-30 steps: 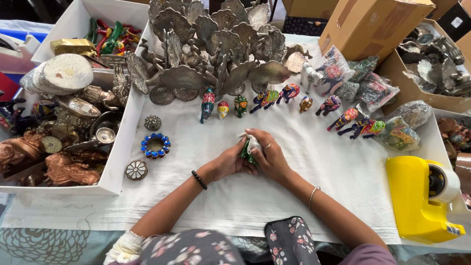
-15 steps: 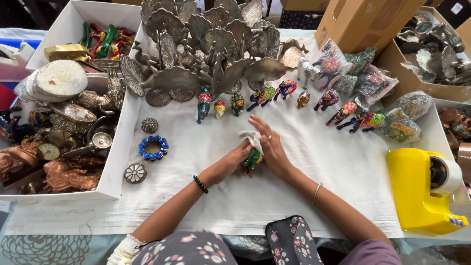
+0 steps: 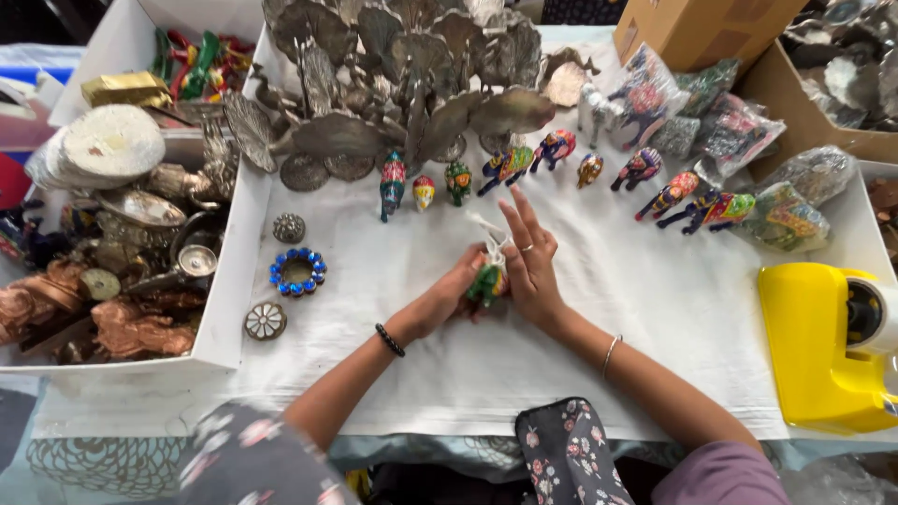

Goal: The person sits at a table covered with a white cloth and cleans a small, colorful elephant figurine using a white cloth. They wipe the figurine thoroughly, turning it over to clean all sides, while other decorative items like silver leaves and more figurines remain on the table.

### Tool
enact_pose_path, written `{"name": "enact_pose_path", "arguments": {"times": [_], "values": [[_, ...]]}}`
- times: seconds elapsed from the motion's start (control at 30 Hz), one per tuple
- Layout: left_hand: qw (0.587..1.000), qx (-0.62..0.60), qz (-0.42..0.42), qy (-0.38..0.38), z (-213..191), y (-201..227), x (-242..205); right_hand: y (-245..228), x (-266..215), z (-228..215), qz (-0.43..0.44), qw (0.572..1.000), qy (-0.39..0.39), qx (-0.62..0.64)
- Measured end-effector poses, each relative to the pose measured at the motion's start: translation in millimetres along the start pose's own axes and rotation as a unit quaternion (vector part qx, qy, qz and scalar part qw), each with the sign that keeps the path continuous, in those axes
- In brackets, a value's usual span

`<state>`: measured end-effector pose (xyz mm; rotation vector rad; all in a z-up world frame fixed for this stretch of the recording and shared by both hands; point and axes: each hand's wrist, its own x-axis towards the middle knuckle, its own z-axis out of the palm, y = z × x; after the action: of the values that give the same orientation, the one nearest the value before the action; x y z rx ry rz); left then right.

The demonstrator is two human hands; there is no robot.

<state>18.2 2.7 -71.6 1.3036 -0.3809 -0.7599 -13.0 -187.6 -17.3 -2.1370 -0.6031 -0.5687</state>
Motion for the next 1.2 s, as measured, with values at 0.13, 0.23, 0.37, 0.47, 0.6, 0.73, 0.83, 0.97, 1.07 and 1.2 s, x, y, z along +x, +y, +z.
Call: {"name": "enact_pose_path", "arguments": {"times": [0.13,0.23,0.37,0.47,0.6,0.73,0.83,0.97,1.07,1.2], "values": [[0.986,-0.162,0.011,-0.026,-8,8,6,1,-7,12,-0.111,0.988,-0.062,-0.086],[0.993,-0.042,0.1,-0.038,-38,-61,28,-22,-7,19,-0.219,0.946,-0.109,-0.212],[0.995,-0.088,0.049,-0.028,-9,-29,7,-10,4,8,-0.171,0.956,-0.116,-0.211],[0.99,-0.14,-0.002,-0.009,0,9,-14,-4,11,-3,-0.08,0.994,-0.055,-0.058],[0.976,-0.213,-0.047,0.008,-8,-6,3,1,-1,-3,-0.075,0.992,-0.1,-0.012],[0.965,-0.258,-0.048,0.014,-19,-28,4,3,-9,9,-0.215,0.936,-0.162,-0.225],[0.967,-0.25,-0.051,-0.001,-20,-23,-4,-17,5,9,-0.245,0.923,-0.201,-0.217],[0.968,-0.244,-0.057,-0.015,-3,12,-1,-11,16,0,-0.221,0.953,-0.12,-0.167],[0.977,-0.21,-0.049,-0.001,0,3,0,-4,16,-2,-0.134,0.985,-0.059,-0.087],[0.979,-0.198,-0.045,0.002,-14,-32,2,6,2,7,-0.181,0.971,-0.08,-0.135]]}}
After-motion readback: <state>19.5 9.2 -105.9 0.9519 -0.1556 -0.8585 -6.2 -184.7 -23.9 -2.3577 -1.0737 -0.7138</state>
